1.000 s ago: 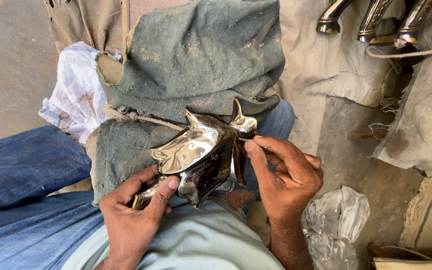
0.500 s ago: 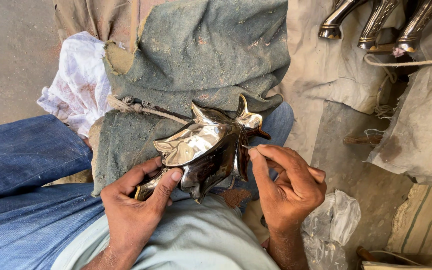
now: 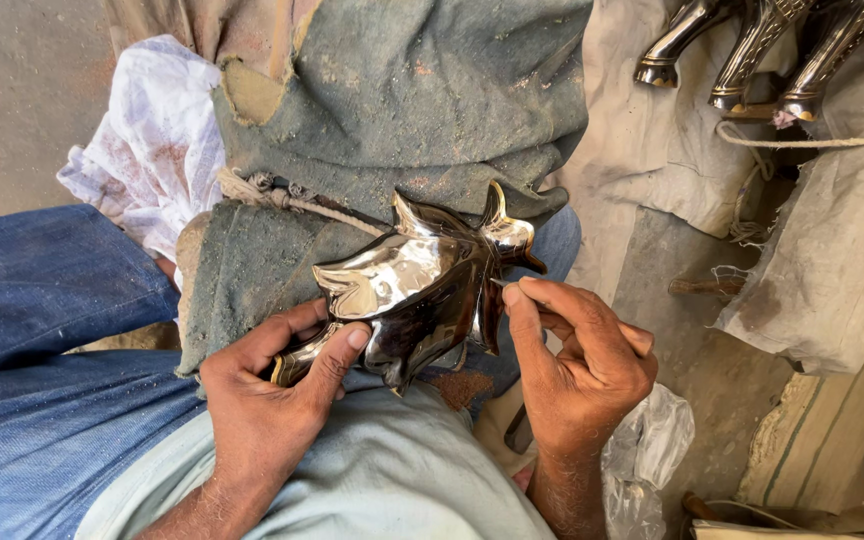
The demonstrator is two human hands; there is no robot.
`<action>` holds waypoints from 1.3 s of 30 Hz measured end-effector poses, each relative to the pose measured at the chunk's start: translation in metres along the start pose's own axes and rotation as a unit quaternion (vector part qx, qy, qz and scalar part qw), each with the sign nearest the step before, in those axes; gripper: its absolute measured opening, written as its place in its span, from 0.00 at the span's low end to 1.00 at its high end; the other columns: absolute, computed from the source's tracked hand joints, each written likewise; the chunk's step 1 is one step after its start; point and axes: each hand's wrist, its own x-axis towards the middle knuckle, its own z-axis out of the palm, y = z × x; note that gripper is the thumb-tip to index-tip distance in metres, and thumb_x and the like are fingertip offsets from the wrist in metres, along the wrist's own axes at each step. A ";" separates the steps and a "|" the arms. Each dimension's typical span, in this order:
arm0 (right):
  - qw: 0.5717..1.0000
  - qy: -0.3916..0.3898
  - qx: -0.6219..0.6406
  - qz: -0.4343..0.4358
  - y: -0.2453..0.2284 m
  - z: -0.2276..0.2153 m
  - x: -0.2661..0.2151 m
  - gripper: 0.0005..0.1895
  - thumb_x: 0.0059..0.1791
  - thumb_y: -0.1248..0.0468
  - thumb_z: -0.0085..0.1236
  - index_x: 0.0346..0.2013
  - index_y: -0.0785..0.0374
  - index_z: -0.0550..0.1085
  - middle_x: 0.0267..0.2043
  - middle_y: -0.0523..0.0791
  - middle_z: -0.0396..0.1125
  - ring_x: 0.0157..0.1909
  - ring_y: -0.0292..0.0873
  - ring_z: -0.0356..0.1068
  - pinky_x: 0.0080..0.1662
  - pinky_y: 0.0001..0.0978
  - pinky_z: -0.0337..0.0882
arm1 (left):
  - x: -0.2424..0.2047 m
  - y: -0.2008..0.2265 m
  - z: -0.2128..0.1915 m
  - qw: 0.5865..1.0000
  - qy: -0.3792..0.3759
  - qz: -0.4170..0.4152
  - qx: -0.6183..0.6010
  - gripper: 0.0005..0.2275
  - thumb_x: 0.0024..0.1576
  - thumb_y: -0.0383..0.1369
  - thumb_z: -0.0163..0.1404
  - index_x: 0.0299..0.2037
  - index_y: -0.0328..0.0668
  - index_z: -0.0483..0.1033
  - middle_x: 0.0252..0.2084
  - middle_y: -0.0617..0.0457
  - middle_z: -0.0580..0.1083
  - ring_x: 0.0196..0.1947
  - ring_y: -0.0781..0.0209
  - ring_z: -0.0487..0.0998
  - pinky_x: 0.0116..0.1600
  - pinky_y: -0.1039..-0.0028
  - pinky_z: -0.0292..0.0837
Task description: The person sits cross-legged on the floor and uses a small metal tool to polish and refine the surface of a shiny, leaf-shaped metal object. They rotate the object frequently to access different edges and surfaces, maintaining steady hand contact with the tool and object.
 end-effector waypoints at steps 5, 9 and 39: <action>0.999 -0.008 0.034 -0.012 0.004 -0.002 -0.002 0.11 0.48 0.77 0.70 0.42 0.67 0.78 0.40 0.48 0.78 0.31 0.28 0.75 0.25 0.12 0.62 | -0.001 -0.001 0.001 1.000 0.008 0.012 0.005 0.17 0.51 0.36 0.65 0.46 0.31 0.83 0.33 0.53 0.82 0.30 0.74 0.76 0.36 0.81 0.73; 0.999 -0.007 0.026 -0.017 0.005 -0.002 -0.004 0.12 0.46 0.78 0.70 0.41 0.69 0.78 0.39 0.49 0.77 0.32 0.31 0.75 0.27 0.14 0.61 | 0.000 -0.002 0.000 1.000 0.008 0.000 0.014 0.18 0.50 0.37 0.66 0.46 0.32 0.83 0.32 0.53 0.82 0.30 0.73 0.76 0.36 0.81 0.73; 0.994 -0.028 0.048 -0.093 0.015 -0.007 -0.024 0.12 0.47 0.78 0.67 0.40 0.65 0.76 0.40 0.51 0.77 0.38 0.38 0.80 0.21 0.11 0.64 | -0.001 -0.001 0.000 1.000 0.004 0.020 -0.007 0.18 0.52 0.37 0.65 0.47 0.31 0.82 0.34 0.51 0.83 0.32 0.72 0.78 0.38 0.81 0.75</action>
